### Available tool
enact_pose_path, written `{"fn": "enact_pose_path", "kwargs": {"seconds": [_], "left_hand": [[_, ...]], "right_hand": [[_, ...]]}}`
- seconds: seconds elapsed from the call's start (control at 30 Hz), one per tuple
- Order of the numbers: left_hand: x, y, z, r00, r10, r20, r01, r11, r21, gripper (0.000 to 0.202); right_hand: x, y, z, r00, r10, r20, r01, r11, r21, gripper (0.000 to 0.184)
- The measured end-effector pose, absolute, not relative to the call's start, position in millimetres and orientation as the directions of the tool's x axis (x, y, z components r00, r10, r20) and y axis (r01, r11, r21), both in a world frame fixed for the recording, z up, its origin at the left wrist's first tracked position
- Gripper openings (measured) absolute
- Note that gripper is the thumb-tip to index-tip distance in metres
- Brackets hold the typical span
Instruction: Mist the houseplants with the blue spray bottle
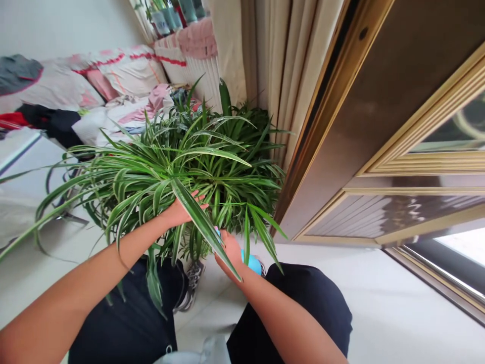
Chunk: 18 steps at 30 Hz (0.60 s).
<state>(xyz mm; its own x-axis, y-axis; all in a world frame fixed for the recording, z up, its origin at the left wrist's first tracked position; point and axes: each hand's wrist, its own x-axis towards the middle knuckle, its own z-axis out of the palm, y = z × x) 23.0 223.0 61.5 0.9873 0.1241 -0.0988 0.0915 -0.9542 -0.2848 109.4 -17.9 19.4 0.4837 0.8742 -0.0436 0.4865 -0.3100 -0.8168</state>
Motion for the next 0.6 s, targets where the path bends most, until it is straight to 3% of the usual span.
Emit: {"fn": "enact_pose_path", "kwargs": {"seconds": [0.33,0.6], "left_hand": [[20.4,218.2,67.3,0.996,0.075,-0.055,0.054,-0.949,-0.309,0.055],[22.9,227.0,65.8,0.992,0.106,-0.068,0.082,-0.952,-0.295,0.046]], "right_hand": [[128.7,-30.6,17.2,0.604,0.797,-0.02,0.461,-0.37,-0.807,0.035],[168.2,-49.4,1.1,0.673,0.736,0.066,0.415,-0.303,-0.858,0.058]]}}
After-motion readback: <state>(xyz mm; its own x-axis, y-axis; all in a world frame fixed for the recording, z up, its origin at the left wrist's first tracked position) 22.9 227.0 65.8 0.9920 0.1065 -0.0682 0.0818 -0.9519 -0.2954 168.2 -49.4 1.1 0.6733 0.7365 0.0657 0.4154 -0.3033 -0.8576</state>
